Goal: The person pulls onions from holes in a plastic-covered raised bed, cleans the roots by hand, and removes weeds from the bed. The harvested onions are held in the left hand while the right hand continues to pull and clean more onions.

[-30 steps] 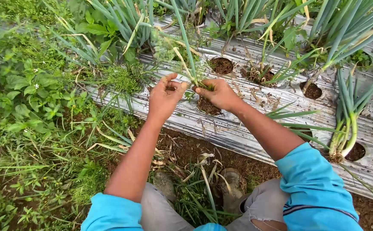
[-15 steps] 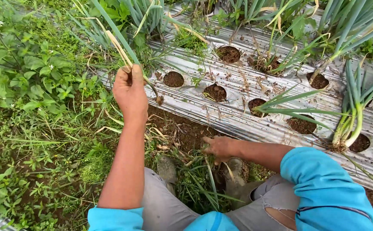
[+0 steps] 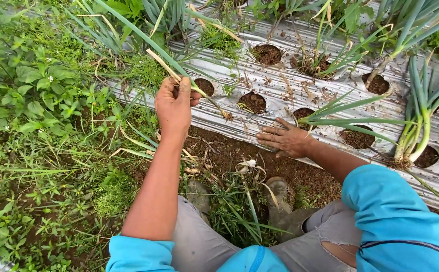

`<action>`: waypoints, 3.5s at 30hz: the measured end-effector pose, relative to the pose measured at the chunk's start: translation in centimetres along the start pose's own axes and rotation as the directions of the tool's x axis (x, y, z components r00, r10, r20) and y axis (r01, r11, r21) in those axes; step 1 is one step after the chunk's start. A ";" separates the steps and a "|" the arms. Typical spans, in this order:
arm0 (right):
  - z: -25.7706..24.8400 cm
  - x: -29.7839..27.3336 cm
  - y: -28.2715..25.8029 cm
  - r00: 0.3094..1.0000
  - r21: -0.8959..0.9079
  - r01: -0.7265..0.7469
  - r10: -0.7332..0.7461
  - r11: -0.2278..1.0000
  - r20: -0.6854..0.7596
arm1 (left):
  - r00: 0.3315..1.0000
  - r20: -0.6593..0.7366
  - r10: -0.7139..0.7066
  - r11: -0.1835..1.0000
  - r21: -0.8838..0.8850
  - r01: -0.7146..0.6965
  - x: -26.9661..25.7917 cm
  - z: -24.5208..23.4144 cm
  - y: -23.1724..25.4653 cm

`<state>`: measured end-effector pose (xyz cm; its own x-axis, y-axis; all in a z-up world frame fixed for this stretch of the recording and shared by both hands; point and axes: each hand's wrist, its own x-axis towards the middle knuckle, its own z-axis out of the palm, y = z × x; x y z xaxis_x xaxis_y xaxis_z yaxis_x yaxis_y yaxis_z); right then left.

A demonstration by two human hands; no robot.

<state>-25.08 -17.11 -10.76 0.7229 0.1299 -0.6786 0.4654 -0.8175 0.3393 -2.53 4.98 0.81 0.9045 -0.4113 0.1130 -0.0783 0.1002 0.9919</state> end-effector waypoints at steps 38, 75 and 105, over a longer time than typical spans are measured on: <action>-3.5 0.9 0.1 0.318 0.757 0.604 0.796 0.249 -0.515 | 0.945 0.277 -0.176 0.974 -0.093 0.209 -0.3 4.2 -2.3; -7.8 -1.7 0.8 0.634 0.877 0.470 0.654 0.098 -0.413 | 0.943 0.325 -0.073 0.993 -0.062 0.098 -0.4 4.1 -1.6; -9.7 -4.3 2.6 0.287 0.725 0.651 0.811 0.226 -0.510 | 0.432 0.638 0.638 -0.012 0.569 -0.822 -0.2 7.6 -2.5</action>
<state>-22.04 -14.30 -0.63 0.8453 -0.3390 0.4129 0.2056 -0.5069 -0.8371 -5.71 -2.02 -1.26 0.0736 -0.6914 0.7187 -0.9813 -0.1787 -0.0714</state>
